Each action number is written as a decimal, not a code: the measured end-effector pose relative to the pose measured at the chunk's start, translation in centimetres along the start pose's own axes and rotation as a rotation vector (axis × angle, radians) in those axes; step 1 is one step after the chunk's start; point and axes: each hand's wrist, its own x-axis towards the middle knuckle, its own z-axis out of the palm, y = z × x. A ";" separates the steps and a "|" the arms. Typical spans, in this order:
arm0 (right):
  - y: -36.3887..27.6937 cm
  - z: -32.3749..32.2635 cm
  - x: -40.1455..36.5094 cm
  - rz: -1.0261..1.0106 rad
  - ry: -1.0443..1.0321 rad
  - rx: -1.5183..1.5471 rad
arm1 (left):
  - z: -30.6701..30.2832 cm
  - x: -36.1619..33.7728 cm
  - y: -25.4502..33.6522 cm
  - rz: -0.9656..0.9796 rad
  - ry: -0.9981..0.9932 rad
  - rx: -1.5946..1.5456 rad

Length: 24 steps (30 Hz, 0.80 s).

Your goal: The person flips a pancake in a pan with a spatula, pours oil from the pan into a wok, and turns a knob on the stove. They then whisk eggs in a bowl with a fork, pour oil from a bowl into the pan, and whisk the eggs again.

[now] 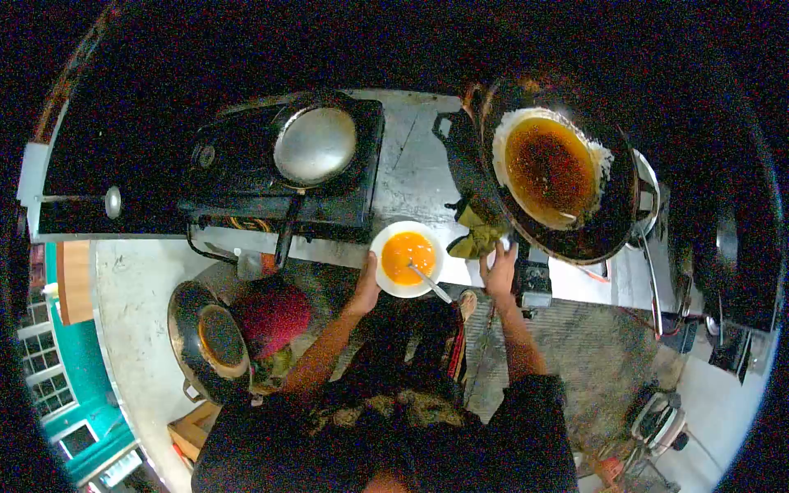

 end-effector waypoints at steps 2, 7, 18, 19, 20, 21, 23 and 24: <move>-2.3 -1.4 -3.2 0.082 0.023 0.127 | 0.1 2.0 -2.3 -0.052 0.060 0.027; -1.0 -2.2 -13.1 0.085 -0.053 0.192 | 2.7 3.9 -2.3 -0.218 0.131 0.041; 4.3 -1.9 -24.5 0.300 -0.320 0.044 | 3.5 7.4 -5.4 -0.117 0.302 0.113; 4.3 -2.0 -24.6 0.327 -0.309 0.038 | 4.9 6.4 -3.2 -0.139 0.323 0.081; 4.4 -2.0 -24.9 0.353 -0.298 0.033 | 4.7 6.6 -3.6 -0.139 0.338 0.102; 4.7 -1.9 -25.4 0.382 -0.287 0.028 | 4.3 7.1 -4.5 -0.141 0.353 0.124; 6.7 -0.6 -27.2 0.422 -0.340 -0.013 | 2.9 8.3 -7.0 -0.161 0.351 0.138; 7.4 -0.4 -28.0 0.446 -0.364 -0.035 | 1.9 9.0 -8.5 -0.177 0.333 0.130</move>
